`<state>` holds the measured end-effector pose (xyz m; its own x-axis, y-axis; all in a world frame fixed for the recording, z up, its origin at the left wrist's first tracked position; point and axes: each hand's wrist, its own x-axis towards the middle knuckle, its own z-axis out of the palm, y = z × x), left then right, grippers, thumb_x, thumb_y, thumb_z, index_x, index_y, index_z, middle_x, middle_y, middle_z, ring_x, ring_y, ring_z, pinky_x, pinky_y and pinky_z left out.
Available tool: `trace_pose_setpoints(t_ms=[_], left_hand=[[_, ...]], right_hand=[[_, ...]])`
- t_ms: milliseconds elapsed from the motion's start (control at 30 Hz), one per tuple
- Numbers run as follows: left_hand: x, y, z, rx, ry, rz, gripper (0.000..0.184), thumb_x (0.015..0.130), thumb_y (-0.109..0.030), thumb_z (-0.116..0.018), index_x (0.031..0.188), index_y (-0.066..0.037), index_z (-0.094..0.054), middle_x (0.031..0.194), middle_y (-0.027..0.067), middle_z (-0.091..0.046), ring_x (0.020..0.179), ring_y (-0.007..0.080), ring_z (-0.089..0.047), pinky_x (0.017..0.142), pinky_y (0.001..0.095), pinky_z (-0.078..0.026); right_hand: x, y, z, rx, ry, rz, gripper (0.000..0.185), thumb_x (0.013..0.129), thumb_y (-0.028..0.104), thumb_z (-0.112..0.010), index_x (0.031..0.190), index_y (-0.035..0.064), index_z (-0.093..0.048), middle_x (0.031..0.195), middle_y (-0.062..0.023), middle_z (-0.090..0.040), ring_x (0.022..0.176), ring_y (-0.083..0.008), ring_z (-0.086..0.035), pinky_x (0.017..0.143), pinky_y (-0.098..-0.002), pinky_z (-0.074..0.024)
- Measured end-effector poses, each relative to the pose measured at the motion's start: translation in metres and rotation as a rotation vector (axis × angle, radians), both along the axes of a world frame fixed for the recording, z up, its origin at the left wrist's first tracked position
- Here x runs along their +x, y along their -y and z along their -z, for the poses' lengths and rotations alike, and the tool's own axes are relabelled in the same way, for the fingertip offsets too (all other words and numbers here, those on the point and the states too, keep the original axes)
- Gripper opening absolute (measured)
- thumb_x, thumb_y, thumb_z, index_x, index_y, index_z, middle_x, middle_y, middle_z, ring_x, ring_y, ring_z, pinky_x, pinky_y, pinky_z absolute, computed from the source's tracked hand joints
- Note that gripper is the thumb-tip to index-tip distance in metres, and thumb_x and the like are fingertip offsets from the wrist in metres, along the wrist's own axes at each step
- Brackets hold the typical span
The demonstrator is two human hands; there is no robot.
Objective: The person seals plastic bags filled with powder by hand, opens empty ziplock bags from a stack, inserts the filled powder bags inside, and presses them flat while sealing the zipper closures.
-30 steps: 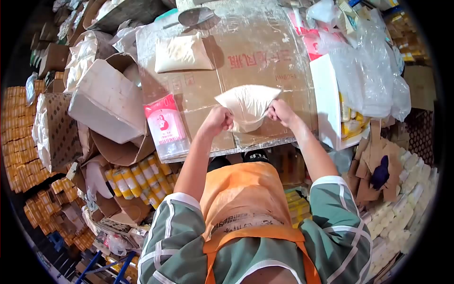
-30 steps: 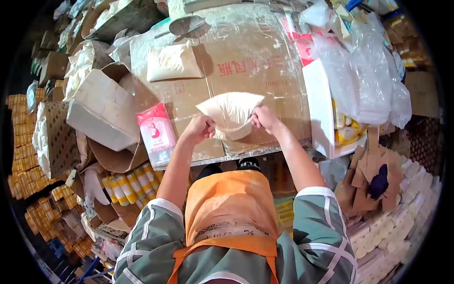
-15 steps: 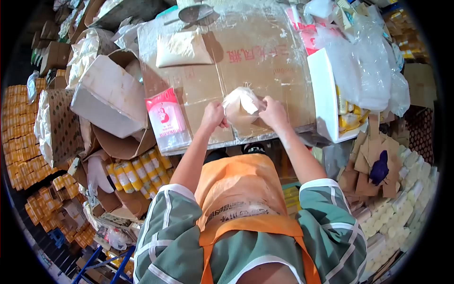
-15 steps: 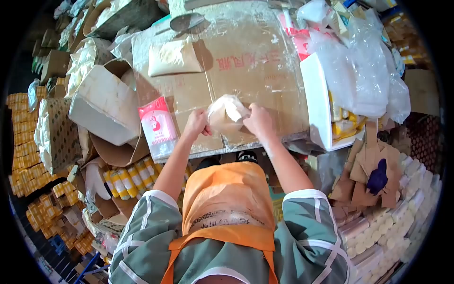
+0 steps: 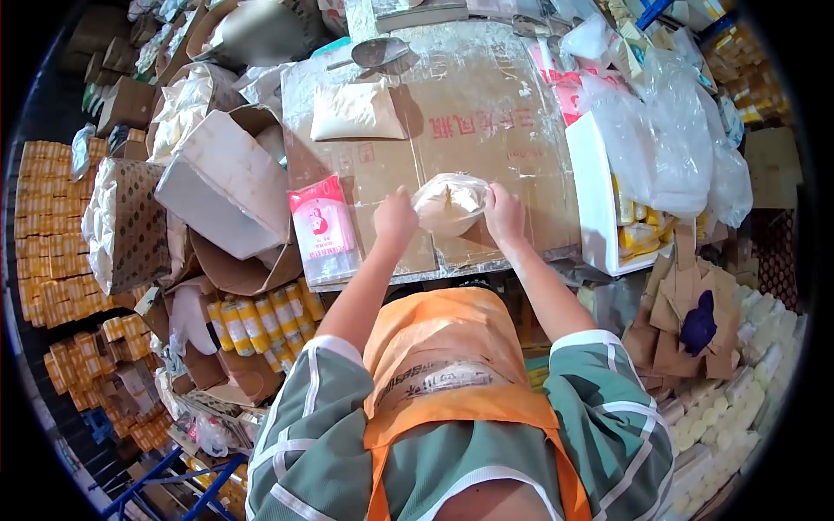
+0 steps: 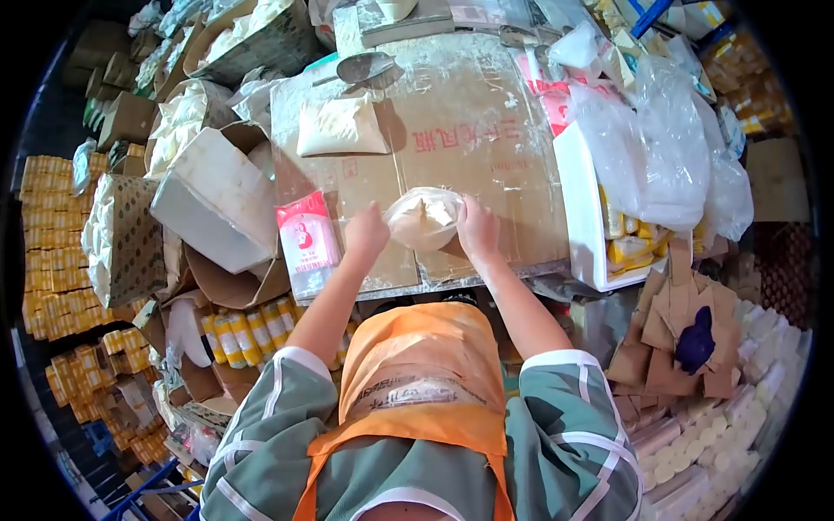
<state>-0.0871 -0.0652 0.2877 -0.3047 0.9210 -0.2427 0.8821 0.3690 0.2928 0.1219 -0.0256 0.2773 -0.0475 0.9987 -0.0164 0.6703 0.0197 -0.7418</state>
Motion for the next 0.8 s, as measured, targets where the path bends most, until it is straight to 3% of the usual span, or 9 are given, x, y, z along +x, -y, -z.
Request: trace_pose_setpoints(t_ms=[100, 200, 267, 533, 600, 633, 667, 733, 800], left_hand=[[0.0, -0.012, 0.029, -0.013, -0.028, 0.201, 0.012, 0.078, -0.005, -0.054, 0.089, -0.002, -0.058, 0.081, 0.0221, -0.065, 0.077, 0.0389, -0.066, 0.067, 0.0476, -0.054], [0.002, -0.024, 0.02, 0.004, -0.027, 0.181, 0.015, 0.08, -0.004, -0.051, 0.093, -0.002, -0.057, 0.081, 0.0236, -0.065, 0.075, 0.04, -0.066, 0.066, 0.0476, -0.054], [0.002, -0.018, 0.005, 0.008, -0.016, 0.154, 0.014, 0.08, -0.004, -0.05, 0.093, -0.002, -0.056, 0.08, 0.0244, -0.064, 0.076, 0.0405, -0.066, 0.066, 0.0483, -0.054], [-0.018, 0.003, -0.029, 0.137, 0.026, 0.084, 0.02, 0.082, -0.008, -0.048, 0.1, 0.0, -0.053, 0.083, 0.0243, -0.064, 0.077, 0.0411, -0.064, 0.071, 0.0505, -0.051], [-0.009, 0.013, -0.032, 0.403, 0.075, 0.575, 0.02, 0.083, -0.012, -0.048, 0.098, -0.002, -0.058, 0.086, 0.0176, -0.066, 0.079, 0.0362, -0.066, 0.075, 0.0488, -0.05], [-0.004, 0.01, -0.028, 0.406, 0.081, 0.57, 0.02, 0.083, -0.012, -0.048, 0.098, -0.002, -0.058, 0.086, 0.0176, -0.066, 0.079, 0.0362, -0.066, 0.075, 0.0488, -0.05], [0.002, 0.006, -0.021, 0.279, 0.003, 0.641, 0.021, 0.083, -0.016, -0.05, 0.095, -0.003, -0.061, 0.089, 0.0175, -0.067, 0.082, 0.0351, -0.065, 0.077, 0.0471, -0.05], [0.016, -0.002, -0.006, 0.161, -0.058, 0.71, 0.023, 0.083, -0.021, -0.052, 0.093, -0.004, -0.065, 0.091, 0.0174, -0.067, 0.085, 0.034, -0.065, 0.079, 0.0454, -0.05], [0.026, -0.015, 0.007, -0.279, -0.008, 0.644, 0.026, 0.083, -0.024, -0.053, 0.09, -0.006, -0.07, 0.098, 0.0182, -0.067, 0.092, 0.032, -0.065, 0.082, 0.0433, -0.05]], right_hand=[[-0.007, -0.007, 0.0, 0.011, 0.132, -0.043, 0.016, 0.086, 0.013, -0.053, 0.085, 0.0018, -0.064, 0.086, -0.0211, -0.064, 0.082, -0.0386, -0.063, 0.069, -0.0462, -0.0491], [-0.007, -0.028, 0.024, 0.058, 0.314, -0.183, 0.017, 0.084, 0.013, -0.051, 0.084, 0.0016, -0.063, 0.088, -0.0228, -0.064, 0.084, -0.0393, -0.063, 0.071, -0.0472, -0.0492], [-0.003, -0.038, 0.032, -0.157, 0.4, -0.385, 0.018, 0.083, 0.013, -0.048, 0.084, 0.0022, -0.063, 0.086, -0.0242, -0.064, 0.086, -0.0398, -0.063, 0.072, -0.0477, -0.0491], [0.001, -0.046, -0.04, -0.028, 0.376, -0.452, 0.02, 0.083, 0.013, -0.047, 0.09, 0.0049, -0.063, 0.092, -0.0216, -0.063, 0.089, -0.0383, -0.062, 0.075, -0.0455, -0.0498], [-0.006, -0.041, -0.043, 0.085, 0.334, -0.467, 0.021, 0.084, 0.013, -0.047, 0.094, 0.0052, -0.063, 0.095, -0.0203, -0.063, 0.089, -0.0384, -0.062, 0.076, -0.0446, -0.0501], [-0.011, -0.033, -0.039, 0.122, 0.317, -0.533, 0.019, 0.082, 0.012, -0.05, 0.092, 0.0052, -0.063, 0.098, -0.0197, -0.064, 0.091, -0.0365, -0.063, 0.076, -0.0445, -0.0512], [-0.017, -0.024, -0.032, 0.149, 0.302, -0.598, 0.016, 0.08, 0.01, -0.052, 0.091, 0.0052, -0.064, 0.1, -0.0191, -0.065, 0.093, -0.0345, -0.064, 0.076, -0.0444, -0.0524], [-0.033, -0.021, 0.001, -0.092, 0.495, -0.615, 0.023, 0.08, 0.007, -0.051, 0.099, 0.0043, -0.064, 0.104, -0.0194, -0.065, 0.095, -0.0351, -0.063, 0.078, -0.0439, -0.0518], [-0.041, -0.025, 0.031, -0.306, 0.542, -0.666, 0.028, 0.084, 0.009, -0.048, 0.106, 0.0016, -0.063, 0.108, -0.0207, -0.064, 0.099, -0.0356, -0.062, 0.081, -0.0428, -0.0507]])
